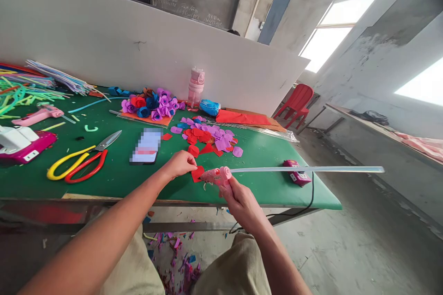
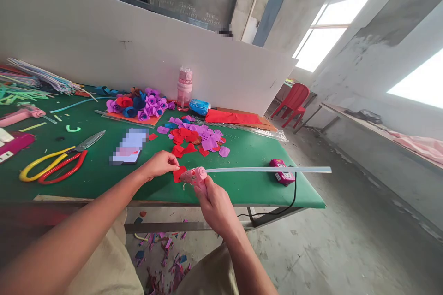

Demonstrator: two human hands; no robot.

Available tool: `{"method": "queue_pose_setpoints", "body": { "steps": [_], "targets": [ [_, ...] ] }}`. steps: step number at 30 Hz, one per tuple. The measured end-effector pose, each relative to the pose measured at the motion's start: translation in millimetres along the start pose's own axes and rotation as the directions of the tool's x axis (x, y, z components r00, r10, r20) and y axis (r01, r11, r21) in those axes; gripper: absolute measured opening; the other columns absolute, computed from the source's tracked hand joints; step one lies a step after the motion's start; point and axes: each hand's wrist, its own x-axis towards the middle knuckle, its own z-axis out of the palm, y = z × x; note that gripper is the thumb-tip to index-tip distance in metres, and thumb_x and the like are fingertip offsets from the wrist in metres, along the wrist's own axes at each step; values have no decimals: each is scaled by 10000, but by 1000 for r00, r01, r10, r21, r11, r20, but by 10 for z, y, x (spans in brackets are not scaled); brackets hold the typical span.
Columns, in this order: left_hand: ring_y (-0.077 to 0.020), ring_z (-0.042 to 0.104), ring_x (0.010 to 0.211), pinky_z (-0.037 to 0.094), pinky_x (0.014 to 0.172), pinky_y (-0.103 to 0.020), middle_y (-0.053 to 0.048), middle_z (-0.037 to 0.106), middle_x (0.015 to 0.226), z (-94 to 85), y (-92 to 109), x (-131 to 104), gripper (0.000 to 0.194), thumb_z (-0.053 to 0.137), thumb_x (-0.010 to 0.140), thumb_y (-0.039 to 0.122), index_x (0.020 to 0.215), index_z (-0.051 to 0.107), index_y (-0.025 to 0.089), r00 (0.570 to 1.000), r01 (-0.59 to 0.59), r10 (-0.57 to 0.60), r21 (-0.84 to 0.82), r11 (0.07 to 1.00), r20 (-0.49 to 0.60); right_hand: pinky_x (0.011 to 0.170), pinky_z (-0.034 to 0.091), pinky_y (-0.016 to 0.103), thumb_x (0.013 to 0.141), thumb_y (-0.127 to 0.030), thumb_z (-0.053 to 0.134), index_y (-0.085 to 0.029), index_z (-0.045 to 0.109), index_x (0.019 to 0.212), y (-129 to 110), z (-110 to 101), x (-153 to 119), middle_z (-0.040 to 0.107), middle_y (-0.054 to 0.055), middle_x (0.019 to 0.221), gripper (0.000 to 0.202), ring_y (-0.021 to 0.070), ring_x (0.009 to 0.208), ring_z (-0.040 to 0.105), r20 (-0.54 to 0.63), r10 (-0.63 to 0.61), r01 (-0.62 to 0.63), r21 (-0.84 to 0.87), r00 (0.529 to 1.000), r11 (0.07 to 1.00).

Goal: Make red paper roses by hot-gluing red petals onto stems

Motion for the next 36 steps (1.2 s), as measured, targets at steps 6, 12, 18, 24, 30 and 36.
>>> {"method": "queue_pose_setpoints", "body": {
  "steps": [6,12,18,24,30,36],
  "targets": [
    [-161,546,581,365,523,-250,-7,621,547,-6,7,-7,106,599,553,251,560,660,164,1000,3,-3,-7,1000,-6,531,308,235,920,-380,347,-200,503,875,3,22,14,605,23,712,242,150,580,498,-10,-1,1,-33,1000,999],
    [-155,542,573,360,523,-246,-2,615,542,-3,6,-4,101,603,551,251,551,654,164,1000,2,-2,-11,1000,-4,532,295,237,920,-374,340,-200,495,847,0,15,20,598,17,698,245,150,575,493,5,12,-12,-67,1000,998],
    [-161,544,581,359,522,-249,-7,620,549,-9,5,-4,107,604,557,255,557,662,165,1000,-11,11,0,1000,-2,532,291,237,917,-366,338,-203,482,828,11,31,22,580,7,680,235,145,567,478,-3,12,-12,-74,1000,997],
    [-162,550,590,367,531,-251,-5,622,553,-10,6,2,105,597,557,251,559,662,169,1000,-10,10,11,1000,-1,522,280,242,924,-384,315,-209,473,830,4,27,23,579,12,685,254,151,561,478,14,8,-7,-78,1000,997],
    [-162,548,587,363,535,-255,-4,613,552,-9,3,3,96,595,558,250,547,646,169,1000,-7,7,-4,1000,3,521,267,240,911,-360,339,-206,475,840,-6,29,27,591,17,699,217,155,567,482,13,21,-20,-80,1000,997],
    [-161,543,584,358,536,-258,-3,608,551,-13,10,-10,85,596,560,240,547,640,169,1000,0,0,1,1000,5,523,266,238,904,-353,353,-207,488,864,-5,26,27,592,16,700,202,157,569,482,5,20,-19,-86,1000,996]
  ]
}}
